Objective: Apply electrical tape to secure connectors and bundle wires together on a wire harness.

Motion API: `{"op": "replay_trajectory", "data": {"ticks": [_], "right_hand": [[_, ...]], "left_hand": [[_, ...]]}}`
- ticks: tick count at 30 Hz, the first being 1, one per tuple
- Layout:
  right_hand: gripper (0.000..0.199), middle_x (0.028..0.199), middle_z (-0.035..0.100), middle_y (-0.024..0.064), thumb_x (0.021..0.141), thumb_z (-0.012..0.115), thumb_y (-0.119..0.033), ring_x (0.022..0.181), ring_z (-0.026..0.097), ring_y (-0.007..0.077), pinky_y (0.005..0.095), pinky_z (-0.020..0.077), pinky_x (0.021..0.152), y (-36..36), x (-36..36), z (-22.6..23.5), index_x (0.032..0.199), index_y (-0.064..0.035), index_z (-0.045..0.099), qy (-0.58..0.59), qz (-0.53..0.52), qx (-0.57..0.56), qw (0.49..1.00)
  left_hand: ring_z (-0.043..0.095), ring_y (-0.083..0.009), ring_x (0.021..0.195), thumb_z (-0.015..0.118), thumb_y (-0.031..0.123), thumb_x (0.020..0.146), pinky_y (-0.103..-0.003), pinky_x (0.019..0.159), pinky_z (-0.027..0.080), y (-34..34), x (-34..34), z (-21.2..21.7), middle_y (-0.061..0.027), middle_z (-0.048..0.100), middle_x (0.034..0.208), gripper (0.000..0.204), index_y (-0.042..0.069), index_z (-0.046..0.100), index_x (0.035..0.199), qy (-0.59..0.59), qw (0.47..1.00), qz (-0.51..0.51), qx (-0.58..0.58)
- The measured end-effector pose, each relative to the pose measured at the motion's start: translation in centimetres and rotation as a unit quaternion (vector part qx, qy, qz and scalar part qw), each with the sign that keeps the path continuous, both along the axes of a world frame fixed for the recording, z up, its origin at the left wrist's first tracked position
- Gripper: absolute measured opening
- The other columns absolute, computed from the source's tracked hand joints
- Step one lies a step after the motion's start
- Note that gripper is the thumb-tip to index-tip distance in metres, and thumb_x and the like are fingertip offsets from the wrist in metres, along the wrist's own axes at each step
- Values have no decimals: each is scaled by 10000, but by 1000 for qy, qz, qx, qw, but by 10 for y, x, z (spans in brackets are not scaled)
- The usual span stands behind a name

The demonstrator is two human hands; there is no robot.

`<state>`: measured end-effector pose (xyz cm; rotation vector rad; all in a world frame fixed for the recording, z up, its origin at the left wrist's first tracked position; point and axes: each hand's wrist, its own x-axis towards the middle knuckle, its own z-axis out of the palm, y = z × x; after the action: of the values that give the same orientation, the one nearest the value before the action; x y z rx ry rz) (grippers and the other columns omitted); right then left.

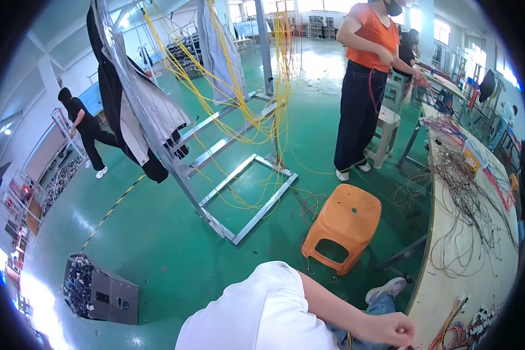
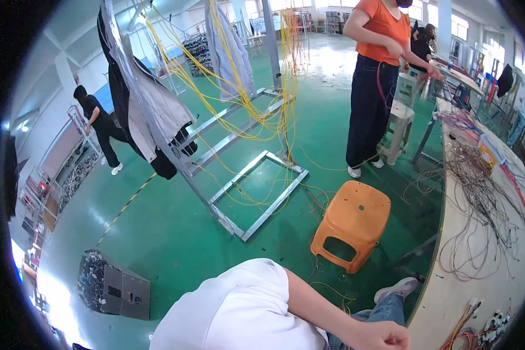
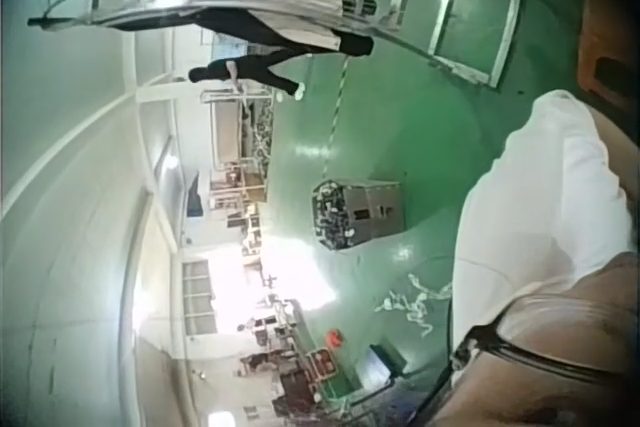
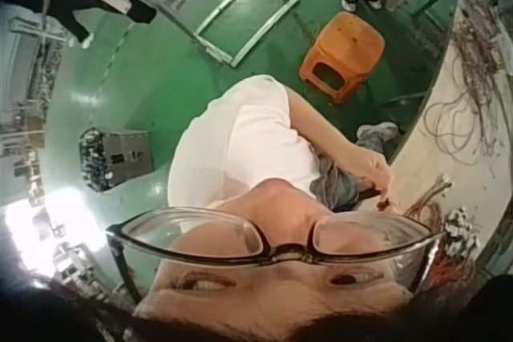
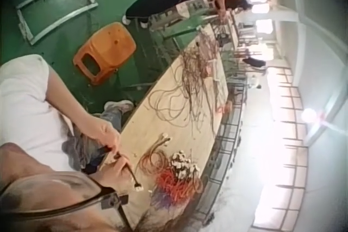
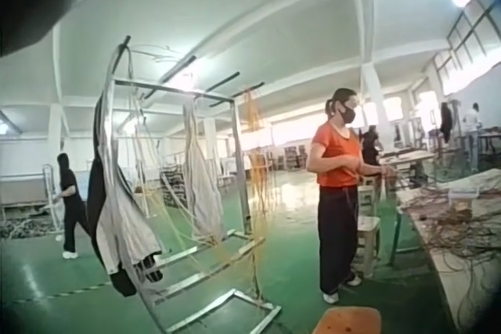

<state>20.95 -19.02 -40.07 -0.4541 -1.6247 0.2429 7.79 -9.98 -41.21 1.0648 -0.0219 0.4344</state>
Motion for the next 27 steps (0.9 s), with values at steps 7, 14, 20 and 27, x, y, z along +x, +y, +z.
{"op": "replay_trajectory", "data": {"ticks": [7,14,20,27], "right_hand": [[420,587,508,63,834,534,-410,491,425,148,283,336,488,11,5,1,680,-20,527,-54,-116,132,983],[386,631,523,50,833,562,-353,490,384,119,263,320,508,-27,-43,17,690,0,501,220,-408,-312,829],[244,772,602,128,823,585,-278,674,552,176,304,455,638,-39,-18,9,808,-35,582,392,-235,-318,831],[244,739,530,83,864,517,-259,624,467,142,260,399,606,-38,-30,22,766,-37,495,235,-299,-353,855]], "left_hand": [[514,-178,621,657,367,752,-290,536,405,-6,1,14,-87,551,751,429,32,501,971,82,925,171,328],[340,-47,405,547,231,797,-215,339,203,-10,8,12,10,461,624,170,77,491,842,89,991,11,-102],[497,-108,630,650,344,767,-243,518,391,-2,6,0,-47,554,785,423,53,493,1029,-103,989,58,89],[519,-176,535,613,61,695,-302,501,423,-22,36,-39,-71,534,704,413,37,428,1064,-18,937,181,297]]}}
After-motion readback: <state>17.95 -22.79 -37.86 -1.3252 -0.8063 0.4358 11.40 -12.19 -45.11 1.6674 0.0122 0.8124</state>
